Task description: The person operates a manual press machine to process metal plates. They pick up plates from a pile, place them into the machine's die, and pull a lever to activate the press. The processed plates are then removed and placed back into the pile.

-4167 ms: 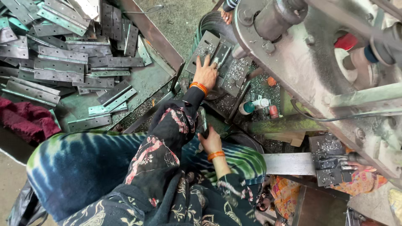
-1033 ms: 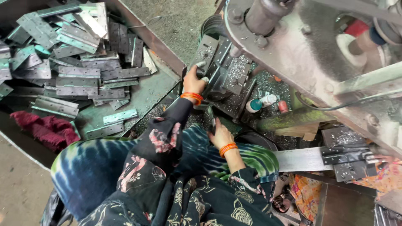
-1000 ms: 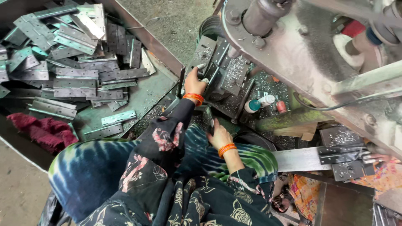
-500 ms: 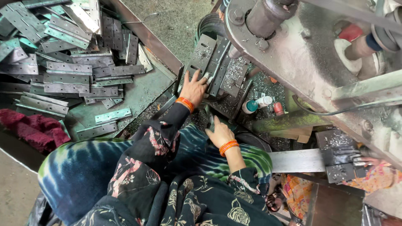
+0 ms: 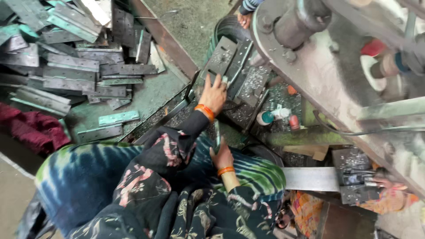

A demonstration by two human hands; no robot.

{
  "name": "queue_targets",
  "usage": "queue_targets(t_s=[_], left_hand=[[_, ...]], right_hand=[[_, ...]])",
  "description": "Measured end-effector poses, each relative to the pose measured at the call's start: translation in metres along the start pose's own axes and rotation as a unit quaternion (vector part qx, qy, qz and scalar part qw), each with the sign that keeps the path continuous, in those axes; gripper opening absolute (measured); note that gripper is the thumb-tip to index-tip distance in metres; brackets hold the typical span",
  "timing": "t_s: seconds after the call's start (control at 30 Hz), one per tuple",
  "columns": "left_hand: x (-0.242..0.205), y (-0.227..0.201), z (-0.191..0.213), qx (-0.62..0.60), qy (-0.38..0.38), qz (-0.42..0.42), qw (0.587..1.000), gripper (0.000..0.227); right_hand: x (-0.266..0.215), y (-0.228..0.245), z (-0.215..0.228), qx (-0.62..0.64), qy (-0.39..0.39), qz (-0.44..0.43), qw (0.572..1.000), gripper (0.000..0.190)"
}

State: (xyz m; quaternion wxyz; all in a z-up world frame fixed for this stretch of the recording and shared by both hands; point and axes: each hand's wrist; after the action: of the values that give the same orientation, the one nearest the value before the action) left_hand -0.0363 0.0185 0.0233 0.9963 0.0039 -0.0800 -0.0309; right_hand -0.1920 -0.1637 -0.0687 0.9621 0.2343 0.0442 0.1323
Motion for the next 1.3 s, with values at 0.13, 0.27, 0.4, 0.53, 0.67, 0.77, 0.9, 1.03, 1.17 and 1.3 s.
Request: queue_targets(t_s=[0.13,0.27,0.4,0.53,0.67,0.77,0.9,1.03,1.17,1.3], left_hand=[[-0.007,-0.017,-0.005,-0.035,-0.057,0.032,0.997,0.042],[0.005,-0.016,-0.013,-0.052,-0.004,0.041,0.998,0.035],[0.034,-0.022,-0.018,-0.058,-0.057,0.06,0.995,0.037],[0.036,-0.023,-0.034,-0.092,-0.122,0.072,0.986,0.04],[0.029,-0.016,-0.037,-0.109,-0.051,0.051,0.991,0.034],[0.034,-0.022,-0.037,-0.11,-0.12,0.067,0.984,0.037],[0.055,-0.03,-0.038,-0.112,-0.025,0.059,0.992,0.034],[0.075,-0.037,-0.032,-0.115,-0.043,0.069,0.99,0.036],[0.069,-0.03,-0.03,-0.12,-0.044,0.061,0.99,0.036],[0.048,-0.03,-0.039,-0.127,-0.054,0.046,0.989,0.039]], right_hand=[[-0.005,-0.004,0.015,0.036,0.022,0.026,0.999,0.088],[0.026,0.029,0.075,-0.052,0.111,-0.006,0.992,0.071],[0.032,0.038,0.083,-0.08,0.142,-0.055,0.985,0.072],[-0.018,0.01,0.004,0.025,-0.108,0.137,0.984,0.079],[-0.023,-0.009,-0.015,0.01,-0.014,0.016,1.0,0.081],[0.006,0.002,0.029,0.006,0.05,0.005,0.999,0.081],[0.033,0.027,0.083,-0.057,0.114,0.005,0.992,0.069],[0.027,0.02,0.064,-0.074,0.123,-0.023,0.989,0.075],[-0.011,-0.009,-0.006,-0.022,-0.049,0.089,0.995,0.083],[-0.013,-0.018,-0.007,0.015,-0.009,0.044,0.999,0.084]])
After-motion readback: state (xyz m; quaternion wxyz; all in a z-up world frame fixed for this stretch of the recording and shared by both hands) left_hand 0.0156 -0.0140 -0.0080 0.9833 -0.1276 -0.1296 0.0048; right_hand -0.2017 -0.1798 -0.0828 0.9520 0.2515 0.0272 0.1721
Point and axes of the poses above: each hand's wrist, its own x-axis towards the middle knuckle, its own z-axis out of the back of the hand, y = z × x, and after that the axes turned 12 degrees about z, right-handed
